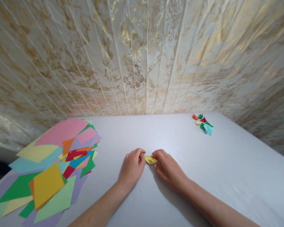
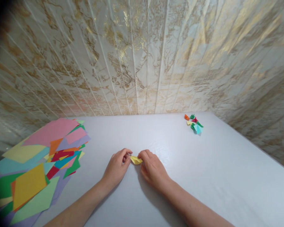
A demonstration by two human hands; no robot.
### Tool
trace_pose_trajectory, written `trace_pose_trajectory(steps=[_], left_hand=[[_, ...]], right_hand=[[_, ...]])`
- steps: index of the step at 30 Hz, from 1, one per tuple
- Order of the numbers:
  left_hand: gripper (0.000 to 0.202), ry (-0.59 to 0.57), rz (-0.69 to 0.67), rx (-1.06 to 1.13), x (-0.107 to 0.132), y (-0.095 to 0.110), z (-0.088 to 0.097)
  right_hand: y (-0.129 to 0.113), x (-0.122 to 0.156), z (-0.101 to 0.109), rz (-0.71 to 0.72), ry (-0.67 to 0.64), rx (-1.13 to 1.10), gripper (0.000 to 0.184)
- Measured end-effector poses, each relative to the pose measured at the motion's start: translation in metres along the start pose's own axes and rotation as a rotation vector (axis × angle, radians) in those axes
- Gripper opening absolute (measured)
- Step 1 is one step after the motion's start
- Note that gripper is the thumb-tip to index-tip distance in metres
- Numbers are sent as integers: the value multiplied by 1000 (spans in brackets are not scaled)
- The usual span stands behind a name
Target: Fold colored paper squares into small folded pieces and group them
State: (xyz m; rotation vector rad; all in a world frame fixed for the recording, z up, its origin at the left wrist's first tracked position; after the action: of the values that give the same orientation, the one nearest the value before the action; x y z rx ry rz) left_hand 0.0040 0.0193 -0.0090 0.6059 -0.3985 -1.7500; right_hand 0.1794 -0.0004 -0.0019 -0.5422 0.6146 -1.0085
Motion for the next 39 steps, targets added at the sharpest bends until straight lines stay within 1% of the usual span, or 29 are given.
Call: trace_pose_trajectory(steps=[3, 6, 10, 13, 16, 18, 20, 22, 24, 26, 29, 31, 34, 36, 39], left_hand=[[18, 7, 6, 29, -1, -2, -1], [15, 11, 11, 71, -1, -4, -2], [18, 11, 10, 93, -2, -6, -3], [21, 11, 5, 97, -3, -7, -2], [24, 3, 10, 114, -3, -8, -3], [25, -3, 17, 126, -3, -9, -3], [26, -11, 25, 127, -3, -11, -4], [27, -19, 28, 124, -3, -11, -4], [27, -21, 28, 119, -3, -11, -4], [28, -18, 24, 110, -3, -10, -3], [27, -11, 6, 91, -3, -10, -2], [26, -3, -4, 80, -3, -10, -2], [26, 4, -17, 68, -4, -11, -3], [26, 2, -21, 58, -4, -12, -4], [27, -5, -18, 52, -5, -12, -4]], right_hand=[[3, -1, -2, 3, 17, -19, 41], [4, -2, -4, -2, 18, -24, 38], [2, -5, -4, -28, 27, 12, 36], [-1, -7, -4, -61, 24, 51, 29], [-4, -7, 0, -71, 12, 80, 24], [-6, -7, 7, -75, 19, 75, 22], [-7, -7, 21, -73, 65, 47, 20], [-6, -8, 41, -60, 147, 29, 18], [1, -9, 64, -54, 206, 57, 17], [14, -8, 90, -62, 266, 110, 15], [47, 0, 132, -153, 327, 259, 11], [76, 11, 161, -316, 403, 385, 8], [119, 33, 198, -494, 518, 462, 11], [144, 47, 215, -601, 552, 497, 11], [174, 60, 227, -730, 570, 524, 13]])
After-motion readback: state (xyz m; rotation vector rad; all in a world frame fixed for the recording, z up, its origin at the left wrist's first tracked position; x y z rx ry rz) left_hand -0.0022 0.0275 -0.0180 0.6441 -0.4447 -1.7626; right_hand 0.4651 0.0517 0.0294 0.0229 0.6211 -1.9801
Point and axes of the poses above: each hand's wrist, its own x-axis away from the middle knuckle, its own z-axis out of the back of the hand, y = z × x, the point moved 2 cm from there along -x, towards the middle knuckle, and after that the axes turned 7 degrees about -x, right-handed, at the moved point
